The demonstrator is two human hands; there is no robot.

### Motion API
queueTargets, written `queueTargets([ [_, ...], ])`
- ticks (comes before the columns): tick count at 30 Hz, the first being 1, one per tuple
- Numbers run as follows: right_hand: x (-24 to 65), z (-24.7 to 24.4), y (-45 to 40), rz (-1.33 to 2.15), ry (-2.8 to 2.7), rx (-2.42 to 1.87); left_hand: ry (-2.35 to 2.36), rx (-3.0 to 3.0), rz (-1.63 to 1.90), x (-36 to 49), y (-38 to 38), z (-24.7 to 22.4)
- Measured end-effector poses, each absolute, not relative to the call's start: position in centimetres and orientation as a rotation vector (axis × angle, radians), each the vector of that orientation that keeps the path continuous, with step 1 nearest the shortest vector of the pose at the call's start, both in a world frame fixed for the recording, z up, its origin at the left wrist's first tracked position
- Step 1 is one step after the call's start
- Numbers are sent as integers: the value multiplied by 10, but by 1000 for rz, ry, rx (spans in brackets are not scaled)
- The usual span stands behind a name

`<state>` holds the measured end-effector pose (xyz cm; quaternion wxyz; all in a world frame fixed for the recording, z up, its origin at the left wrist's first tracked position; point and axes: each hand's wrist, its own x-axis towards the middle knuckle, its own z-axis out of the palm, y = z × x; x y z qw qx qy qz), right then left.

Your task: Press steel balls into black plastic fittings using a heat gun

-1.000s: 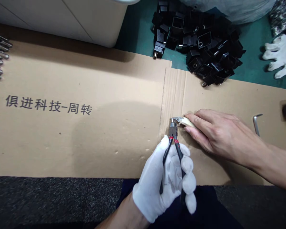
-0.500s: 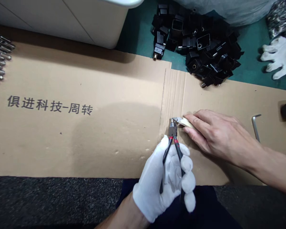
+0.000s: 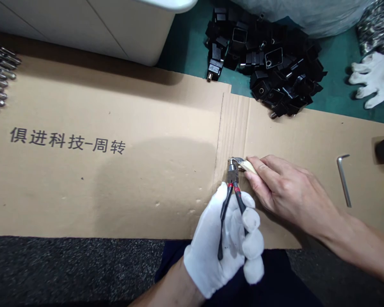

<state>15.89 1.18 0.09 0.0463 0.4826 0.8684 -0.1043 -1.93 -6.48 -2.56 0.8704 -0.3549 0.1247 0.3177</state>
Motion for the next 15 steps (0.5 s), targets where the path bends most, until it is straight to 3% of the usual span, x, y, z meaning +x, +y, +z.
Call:
queueTargets([
  [15, 165, -4, 12, -704, 2698, 1621, 153, -612, 467, -28, -70, -41],
])
